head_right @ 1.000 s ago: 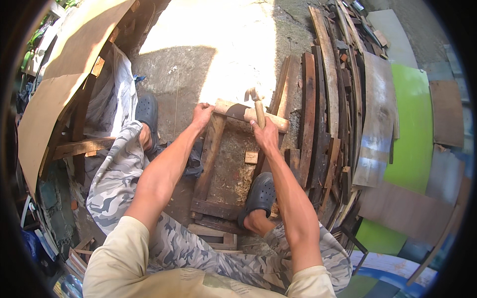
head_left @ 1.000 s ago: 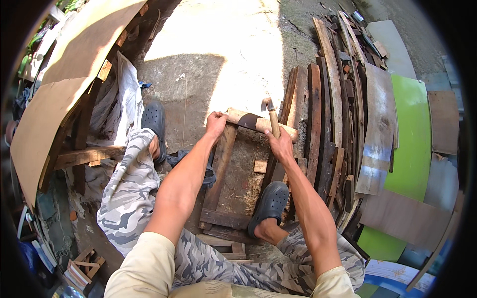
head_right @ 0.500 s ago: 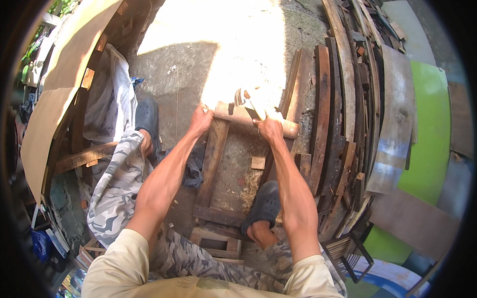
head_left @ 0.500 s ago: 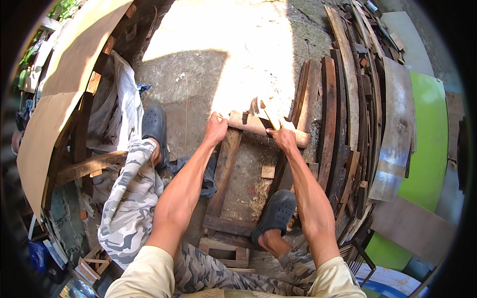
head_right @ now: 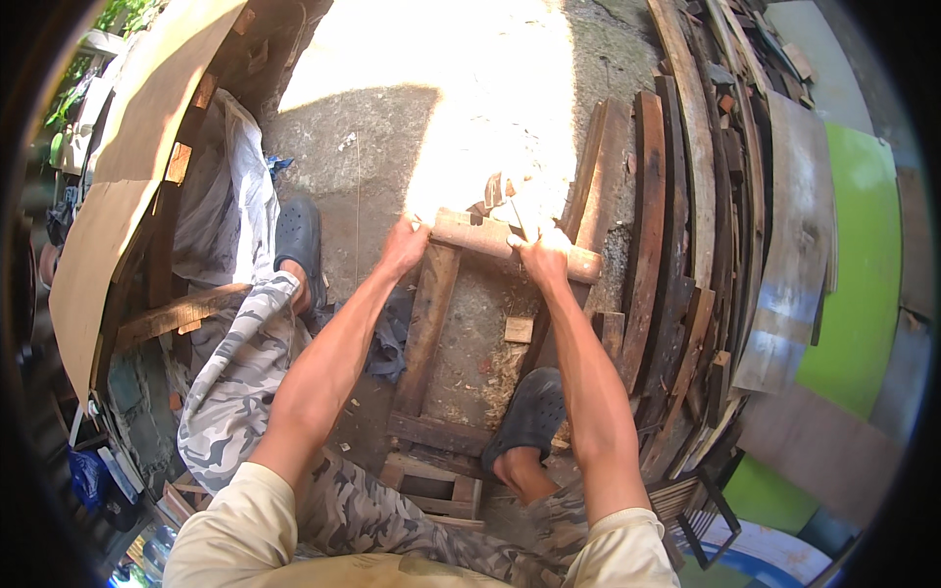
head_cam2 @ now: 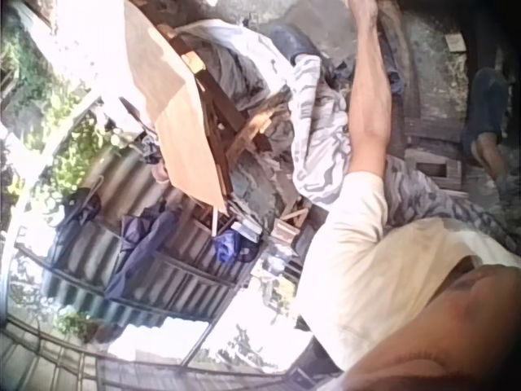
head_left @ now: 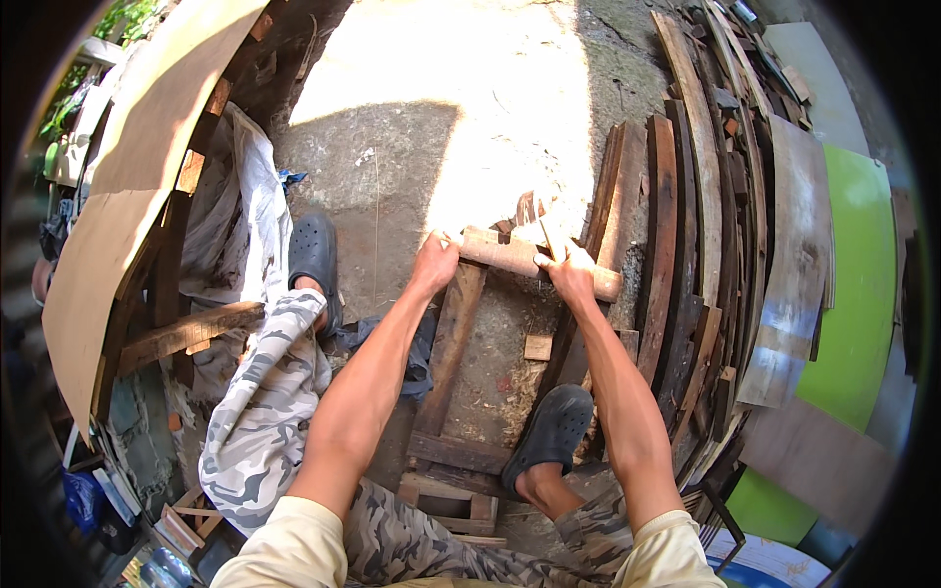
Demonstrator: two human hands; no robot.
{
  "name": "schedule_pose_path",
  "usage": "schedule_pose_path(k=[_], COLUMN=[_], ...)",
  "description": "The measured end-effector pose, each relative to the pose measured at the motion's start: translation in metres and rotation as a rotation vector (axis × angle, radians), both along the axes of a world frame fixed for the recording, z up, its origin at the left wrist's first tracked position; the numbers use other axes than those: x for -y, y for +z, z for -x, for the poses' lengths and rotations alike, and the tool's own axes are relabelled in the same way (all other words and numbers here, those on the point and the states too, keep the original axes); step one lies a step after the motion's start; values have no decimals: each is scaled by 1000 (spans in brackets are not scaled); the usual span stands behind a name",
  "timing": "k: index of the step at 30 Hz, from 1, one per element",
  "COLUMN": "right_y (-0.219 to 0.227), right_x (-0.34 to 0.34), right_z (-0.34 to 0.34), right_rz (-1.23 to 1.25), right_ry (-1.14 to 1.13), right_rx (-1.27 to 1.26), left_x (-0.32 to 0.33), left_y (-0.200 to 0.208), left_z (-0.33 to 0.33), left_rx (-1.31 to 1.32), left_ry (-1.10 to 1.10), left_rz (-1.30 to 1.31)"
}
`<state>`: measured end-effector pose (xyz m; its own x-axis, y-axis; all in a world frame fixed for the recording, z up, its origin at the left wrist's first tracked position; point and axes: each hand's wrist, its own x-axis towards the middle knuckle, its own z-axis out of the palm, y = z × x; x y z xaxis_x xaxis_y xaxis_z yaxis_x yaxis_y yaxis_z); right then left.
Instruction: The person sits on the ground and uses a hammer to drive nails into a small wooden frame. They repeatedly position the frame, hammer nails, and adjust the wood pieces to assemble the structure.
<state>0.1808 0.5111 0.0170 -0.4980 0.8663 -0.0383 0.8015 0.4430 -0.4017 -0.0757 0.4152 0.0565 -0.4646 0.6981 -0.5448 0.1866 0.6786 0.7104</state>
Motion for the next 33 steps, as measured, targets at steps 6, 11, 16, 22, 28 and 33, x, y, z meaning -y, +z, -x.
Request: schedule_pose_path(k=[6,11,16,22,28,33], right_y=[52,70,128,146,113,75], right_x=[14,84,133,147,115,74], right_z=[24,-17,-74,-125,-157,-180], right_rz=[411,-39,199,451,721,687], right_ry=[-281,-514,-728,-926,-1052,-1211], right_rx=[-35,-192,-176,-376,-674,-819], left_x=[21,21,30,34,37,41], left_y=[-39,-29,-14,-26,-49,-37], left_z=[11,-16,-21,-26,4,-12], left_rx=[323,197,176,145,245,384], left_ry=[221,248,138,151,214,195], left_rz=[-51,-48,29,22,-38,-75])
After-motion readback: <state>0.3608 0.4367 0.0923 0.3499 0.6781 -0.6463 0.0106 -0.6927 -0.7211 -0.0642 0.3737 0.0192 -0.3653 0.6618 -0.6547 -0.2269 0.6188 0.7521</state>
